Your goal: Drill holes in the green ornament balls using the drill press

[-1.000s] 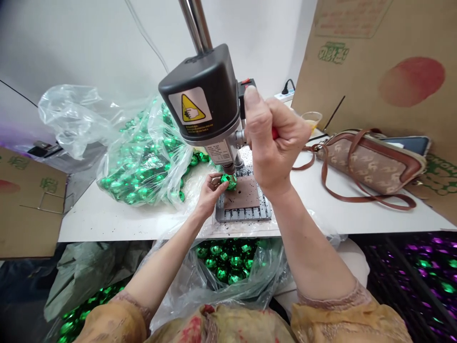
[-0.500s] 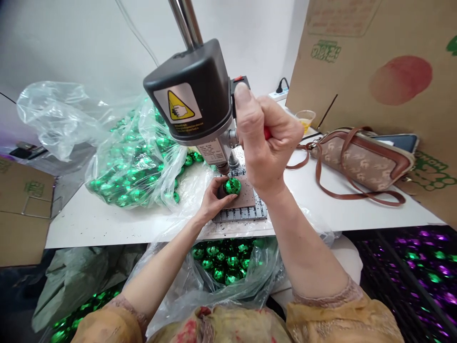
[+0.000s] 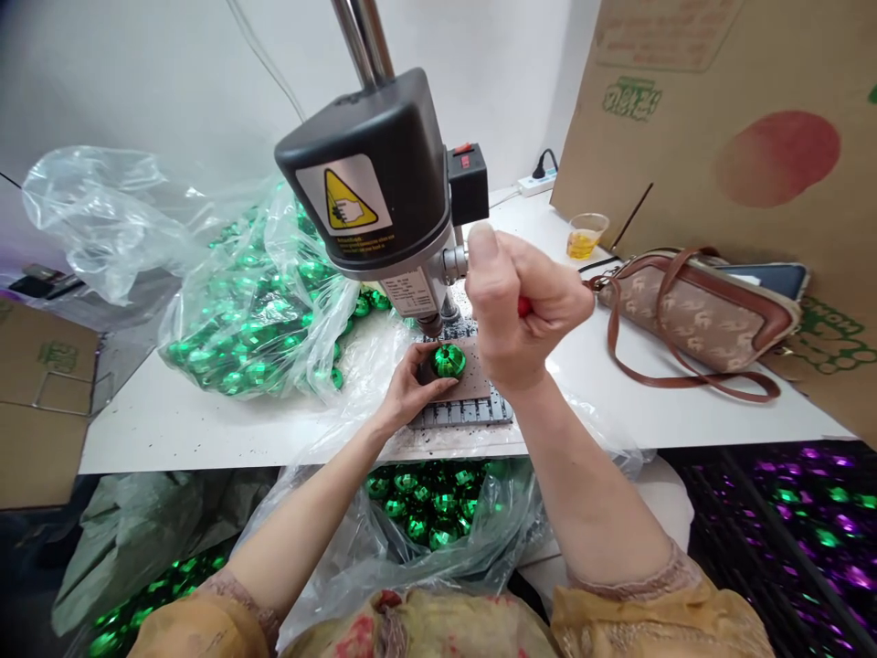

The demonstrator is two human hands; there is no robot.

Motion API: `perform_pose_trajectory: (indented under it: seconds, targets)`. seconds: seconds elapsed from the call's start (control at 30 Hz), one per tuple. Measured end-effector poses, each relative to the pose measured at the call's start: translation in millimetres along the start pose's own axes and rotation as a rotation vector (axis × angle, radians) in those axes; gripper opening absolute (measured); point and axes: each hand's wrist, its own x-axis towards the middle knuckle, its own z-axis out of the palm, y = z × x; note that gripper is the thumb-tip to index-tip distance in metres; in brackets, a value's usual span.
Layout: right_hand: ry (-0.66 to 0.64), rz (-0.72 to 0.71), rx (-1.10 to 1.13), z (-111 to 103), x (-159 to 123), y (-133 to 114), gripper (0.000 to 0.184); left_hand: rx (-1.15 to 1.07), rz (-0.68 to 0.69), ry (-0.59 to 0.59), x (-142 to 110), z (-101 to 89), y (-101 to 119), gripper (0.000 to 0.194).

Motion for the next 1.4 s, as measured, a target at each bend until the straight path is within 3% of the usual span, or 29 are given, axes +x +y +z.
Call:
perform_pose_trajectory:
  seconds: [0.2, 0.8, 0.9, 1.0, 1.07, 1.17, 1.27, 1.33, 1.4]
  targets:
    - [-0.047, -0.106, 0.021, -9, -9, 4, 0.054, -0.008, 0.006, 0.001, 0, -0.1, -3, 0.063]
    - [-0.085, -0.204, 0.060, -23, -27, 11, 0.054, -0.010, 0.024, 0.025, -1, 0.9, -5, 0.065]
    - [-0.076, -0.171, 0.021, -19, -24, 7, 0.057, -0.003, 0.025, 0.031, 0, 1.3, -5, 0.065]
    - [0.021, -0.037, -0.048, -6, -6, 1, 0.058, 0.020, 0.026, 0.044, 0, 2.9, -3, 0.062]
    - [0.014, 0.044, -0.036, 5, 11, -2, 0.053, 0.049, 0.034, 0.081, -2, 4.0, 0, 0.059]
    - [-0.047, 0.074, 0.035, 15, 29, -3, 0.051, 0.174, 0.074, 0.176, -13, 1.1, 9, 0.053]
    - [-0.041, 0.068, 0.075, 18, 33, -2, 0.051, 0.357, 0.157, 0.220, -41, -10.2, 24, 0.048]
    - [-0.035, 0.063, 0.048, 18, 32, -1, 0.051, 0.438, 0.207, 0.124, -67, -19.7, 33, 0.047]
    - [-0.027, 0.069, 0.007, 17, 31, -1, 0.053, 0.503, 0.244, -0.082, -99, -27.3, 36, 0.049]
